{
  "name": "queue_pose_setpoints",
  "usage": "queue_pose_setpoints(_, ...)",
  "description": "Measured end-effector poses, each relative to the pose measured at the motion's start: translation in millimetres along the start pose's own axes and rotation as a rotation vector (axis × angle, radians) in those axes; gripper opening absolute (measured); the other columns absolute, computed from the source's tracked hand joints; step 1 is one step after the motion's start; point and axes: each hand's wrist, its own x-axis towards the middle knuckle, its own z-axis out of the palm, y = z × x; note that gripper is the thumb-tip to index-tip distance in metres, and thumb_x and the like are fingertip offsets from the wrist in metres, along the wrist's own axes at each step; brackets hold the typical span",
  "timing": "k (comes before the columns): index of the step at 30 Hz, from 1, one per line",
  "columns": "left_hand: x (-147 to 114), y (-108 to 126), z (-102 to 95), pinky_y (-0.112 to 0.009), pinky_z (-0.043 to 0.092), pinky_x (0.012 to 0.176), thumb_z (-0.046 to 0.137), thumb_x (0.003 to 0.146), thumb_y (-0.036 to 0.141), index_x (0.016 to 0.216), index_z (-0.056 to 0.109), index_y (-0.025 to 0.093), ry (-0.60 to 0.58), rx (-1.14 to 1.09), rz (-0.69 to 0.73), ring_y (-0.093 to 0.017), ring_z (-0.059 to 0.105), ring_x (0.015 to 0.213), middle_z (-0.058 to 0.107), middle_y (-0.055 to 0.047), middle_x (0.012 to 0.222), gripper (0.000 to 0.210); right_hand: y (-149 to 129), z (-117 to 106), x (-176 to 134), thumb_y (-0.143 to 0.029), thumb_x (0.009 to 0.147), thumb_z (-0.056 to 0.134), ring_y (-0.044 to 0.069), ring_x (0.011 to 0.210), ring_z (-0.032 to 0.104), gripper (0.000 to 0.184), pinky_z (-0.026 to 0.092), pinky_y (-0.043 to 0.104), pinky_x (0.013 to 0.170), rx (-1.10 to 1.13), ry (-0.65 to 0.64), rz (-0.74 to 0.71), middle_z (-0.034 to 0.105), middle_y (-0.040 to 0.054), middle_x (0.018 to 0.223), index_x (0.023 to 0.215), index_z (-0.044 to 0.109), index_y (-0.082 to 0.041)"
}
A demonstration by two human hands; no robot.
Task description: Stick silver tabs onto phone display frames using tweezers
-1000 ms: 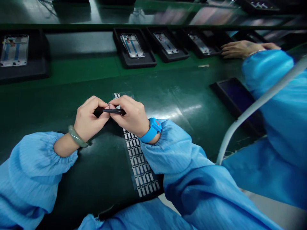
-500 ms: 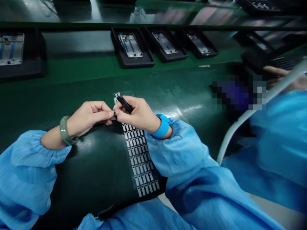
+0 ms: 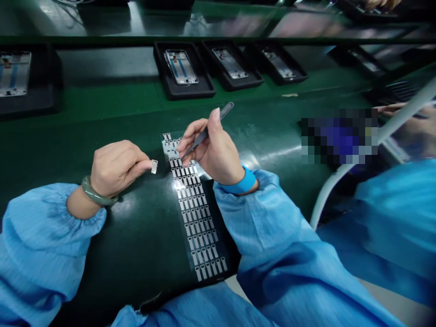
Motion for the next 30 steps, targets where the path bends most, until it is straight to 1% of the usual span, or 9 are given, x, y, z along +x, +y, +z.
queue_pose_setpoints(2, 0, 1, -2.9, -0.029, 0.041, 0.056, 0.055, 0.087, 0.044, 0.066, 0.066, 0.024, 0.028, 0.076, 0.083, -0.014, 0.060, 0.060, 0.066, -0.001, 0.061, 0.031, -3, 5, -8, -0.072, 0.078, 0.046, 0.010, 0.058, 0.064, 0.053, 0.054, 0.020, 0.051, 0.056, -0.032, 0.037, 0.064, 0.0003, 0.068, 0.077, 0.054, -0.019)
queue_pose_setpoints(4, 0, 2, -4.3, -0.029, 0.040, 0.054, 0.052, 0.089, 0.043, 0.065, 0.066, 0.025, 0.050, 0.144, 0.137, -0.015, 0.060, 0.059, 0.067, -0.001, 0.060, 0.033, -5, 12, -15, -0.064, 0.076, 0.058, 0.010, 0.061, 0.067, 0.045, 0.057, 0.021, 0.055, 0.124, -0.065, 0.056, 0.066, -0.0003, 0.072, 0.079, 0.053, -0.019)
queue_pose_setpoints(7, -1, 2, -4.3, -0.031, 0.042, 0.054, 0.047, 0.090, 0.047, 0.066, 0.066, 0.027, 0.054, 0.192, 0.119, -0.016, 0.061, 0.059, 0.067, -0.001, 0.061, 0.037, -4, 20, -22, -0.053, 0.074, 0.068, 0.012, 0.066, 0.070, 0.037, 0.059, 0.021, 0.057, 0.232, -0.119, 0.101, 0.068, -0.0020, 0.074, 0.082, 0.053, -0.020)
queue_pose_setpoints(12, -1, 3, -2.5, -0.032, 0.042, 0.054, 0.053, 0.086, 0.051, 0.068, 0.067, 0.031, 0.042, 0.187, 0.089, -0.016, 0.062, 0.060, 0.068, 0.000, 0.063, 0.030, 1, 25, -25, -0.049, 0.074, 0.069, 0.010, 0.065, 0.070, 0.034, 0.060, 0.019, 0.059, 0.343, -0.143, 0.174, 0.067, -0.0032, 0.074, 0.082, 0.054, -0.019)
queue_pose_setpoints(18, 0, 0, 2.1, -0.030, 0.040, 0.053, 0.052, 0.088, 0.045, 0.070, 0.067, 0.027, 0.072, 0.221, 0.202, -0.015, 0.062, 0.059, 0.068, 0.000, 0.064, 0.030, 4, 25, -25, -0.043, 0.074, 0.071, 0.009, 0.058, 0.070, 0.031, 0.059, 0.017, 0.055, 0.374, -0.104, 0.197, 0.069, -0.0030, 0.069, 0.086, 0.055, -0.019)
queue_pose_setpoints(23, 1, -1, -1.8, -0.032, 0.040, 0.052, 0.054, 0.088, 0.040, 0.074, 0.067, 0.030, 0.063, 0.254, 0.260, -0.016, 0.062, 0.061, 0.070, 0.000, 0.067, 0.022, 4, 24, -25, -0.035, 0.075, 0.072, 0.010, 0.059, 0.071, 0.026, 0.058, 0.016, 0.053, 0.392, -0.090, 0.215, 0.070, -0.0021, 0.069, 0.087, 0.057, -0.019)
queue_pose_setpoints(25, 2, -4, -5.1, -0.032, 0.040, 0.052, 0.057, 0.086, 0.041, 0.073, 0.067, 0.032, 0.059, 0.277, 0.240, -0.017, 0.062, 0.060, 0.070, 0.000, 0.067, 0.019, 5, 21, -24, -0.036, 0.074, 0.073, 0.011, 0.059, 0.071, 0.028, 0.058, 0.016, 0.052, 0.383, -0.075, 0.222, 0.070, -0.0019, 0.068, 0.087, 0.057, -0.018)
queue_pose_setpoints(28, 2, -15, -8.5, -0.034, 0.040, 0.053, 0.057, 0.084, 0.048, 0.068, 0.067, 0.032, 0.063, 0.329, 0.127, -0.018, 0.061, 0.060, 0.069, -0.001, 0.065, 0.025, 7, 17, -21, -0.037, 0.074, 0.073, 0.011, 0.060, 0.071, 0.028, 0.058, 0.015, 0.052, 0.368, -0.054, 0.220, 0.070, -0.0017, 0.067, 0.087, 0.057, -0.017)
queue_pose_setpoints(30, 2, -24, -8.9, -0.033, 0.041, 0.056, 0.057, 0.085, 0.049, 0.071, 0.067, 0.031, 0.090, 0.349, 0.062, -0.017, 0.061, 0.063, 0.069, 0.000, 0.068, 0.025, 10, 13, -18, -0.036, 0.074, 0.073, 0.011, 0.061, 0.071, 0.028, 0.057, 0.014, 0.052, 0.371, -0.030, 0.195, 0.070, -0.0015, 0.067, 0.089, 0.058, -0.017)
